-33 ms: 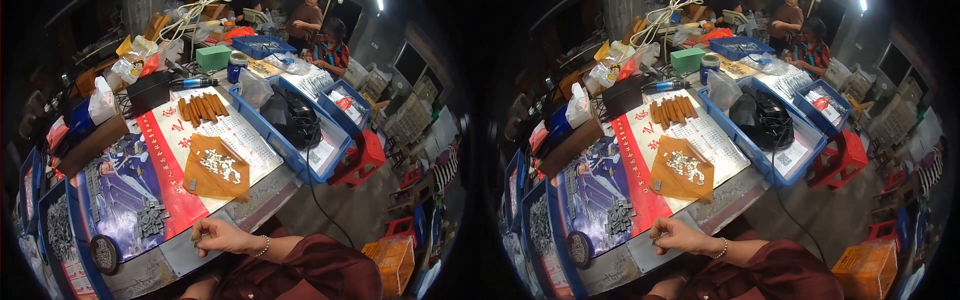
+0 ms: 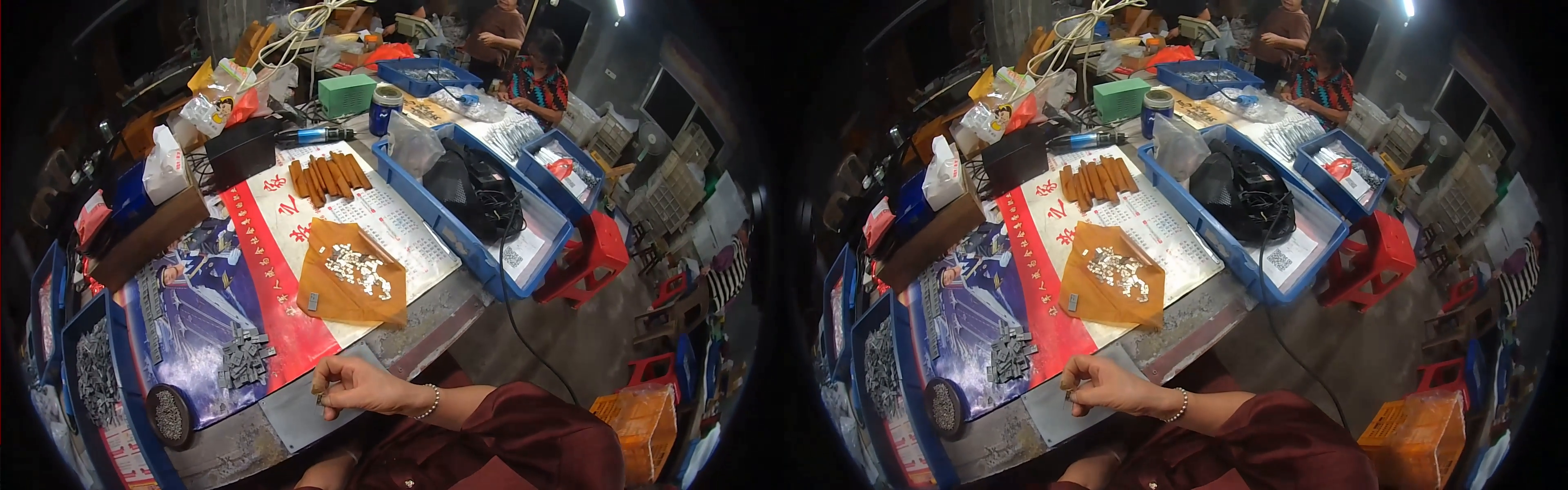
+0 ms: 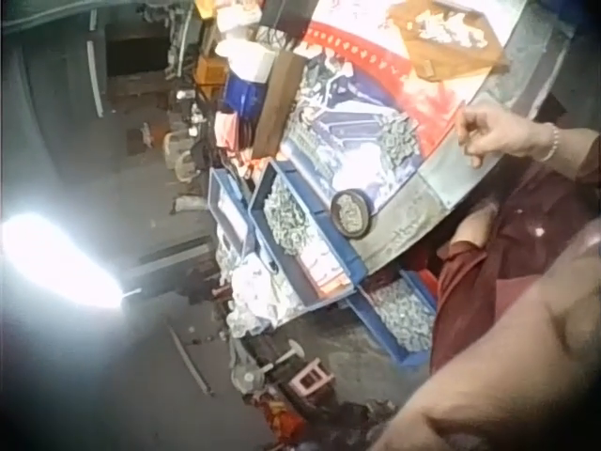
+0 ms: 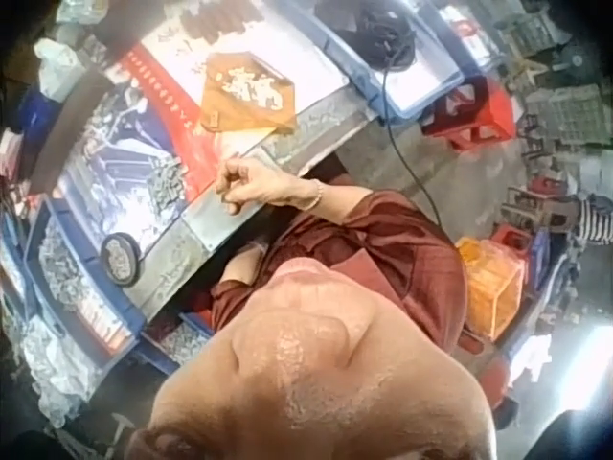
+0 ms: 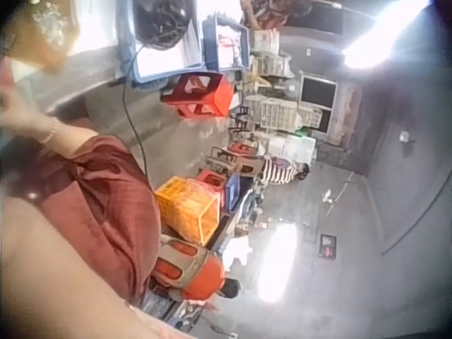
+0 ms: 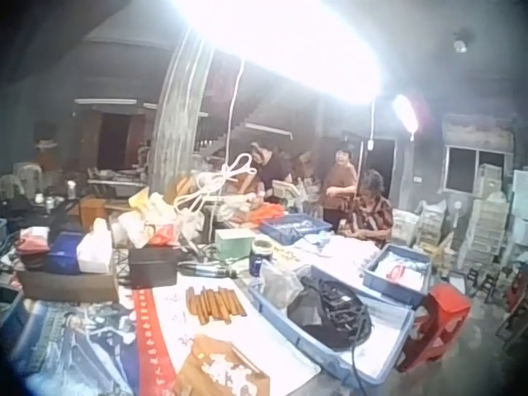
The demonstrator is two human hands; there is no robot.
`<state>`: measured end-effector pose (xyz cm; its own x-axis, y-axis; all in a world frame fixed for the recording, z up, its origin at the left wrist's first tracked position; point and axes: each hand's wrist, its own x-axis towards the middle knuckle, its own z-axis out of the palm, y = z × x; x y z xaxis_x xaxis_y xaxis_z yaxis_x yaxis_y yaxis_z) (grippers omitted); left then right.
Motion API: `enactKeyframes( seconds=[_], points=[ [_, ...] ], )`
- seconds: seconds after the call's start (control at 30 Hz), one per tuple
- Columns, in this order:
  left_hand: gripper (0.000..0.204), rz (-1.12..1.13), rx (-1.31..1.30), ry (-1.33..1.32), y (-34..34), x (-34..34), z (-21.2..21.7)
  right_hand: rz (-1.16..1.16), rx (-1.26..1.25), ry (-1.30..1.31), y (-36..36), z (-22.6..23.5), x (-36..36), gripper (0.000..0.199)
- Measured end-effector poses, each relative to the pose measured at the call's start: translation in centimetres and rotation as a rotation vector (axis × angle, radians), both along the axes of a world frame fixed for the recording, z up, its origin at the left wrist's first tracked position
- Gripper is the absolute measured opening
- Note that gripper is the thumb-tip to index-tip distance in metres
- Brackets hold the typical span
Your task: Assembling small metal hardware components by hand at an industrial workstation.
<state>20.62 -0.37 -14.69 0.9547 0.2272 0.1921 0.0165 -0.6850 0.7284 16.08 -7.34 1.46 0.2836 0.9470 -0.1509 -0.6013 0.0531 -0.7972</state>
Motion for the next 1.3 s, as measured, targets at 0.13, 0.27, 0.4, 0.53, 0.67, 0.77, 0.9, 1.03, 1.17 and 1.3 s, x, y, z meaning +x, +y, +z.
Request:
enactKeyframes(
  seconds=[0.13,0.27,0.4,0.53,0.67,0.77,0.9,1.03,1.17,1.3],
  points=[
    [0.038,0.007,-0.046,0.109,-1.5,-2.7,-0.2,-0.007,0.001,-0.013,-0.6,-0.1,0.1,0.016],
    [0.038,0.011,-0.071,0.224,-2.1,-5.9,0.1,-0.008,0.001,-0.02,-0.9,-0.5,0.2,0.016],
    [0.037,0.026,-0.09,0.329,-2.1,-9.1,0.7,-0.002,0.009,-0.021,-0.6,-0.2,0.0,0.016],
    [0.037,0.037,-0.125,0.418,-2.8,-11.5,1.4,-0.01,0.042,-0.056,-0.9,-0.3,0.2,0.016],
    [0.037,0.038,-0.156,0.518,-3.2,-14.2,2.0,-0.058,0.026,-0.05,-1.6,0.0,0.4,0.015],
    [0.037,0.046,-0.174,0.599,-3.0,-16.7,2.7,-0.105,-0.021,-0.07,-1.9,0.2,0.6,0.019],
    [0.036,0.063,-0.214,0.705,-2.6,-19.3,2.9,-0.119,-0.007,-0.1,-1.7,-0.4,1.1,0.019],
    [0.031,0.115,-0.599,0.357,-2.8,-24.0,9.0,-0.049,0.008,-0.109,-1.1,0.2,0.1,0.016],
    [0.022,0.393,-0.978,-0.012,-2.1,-23.1,14.2,-0.074,-0.011,-0.134,-0.6,0.1,0.4,0.018],
    [0.035,0.481,-0.946,-0.203,-0.7,-21.5,16.2,-0.128,-0.044,-0.109,0.1,0.5,-0.4,0.019]
  ],
)
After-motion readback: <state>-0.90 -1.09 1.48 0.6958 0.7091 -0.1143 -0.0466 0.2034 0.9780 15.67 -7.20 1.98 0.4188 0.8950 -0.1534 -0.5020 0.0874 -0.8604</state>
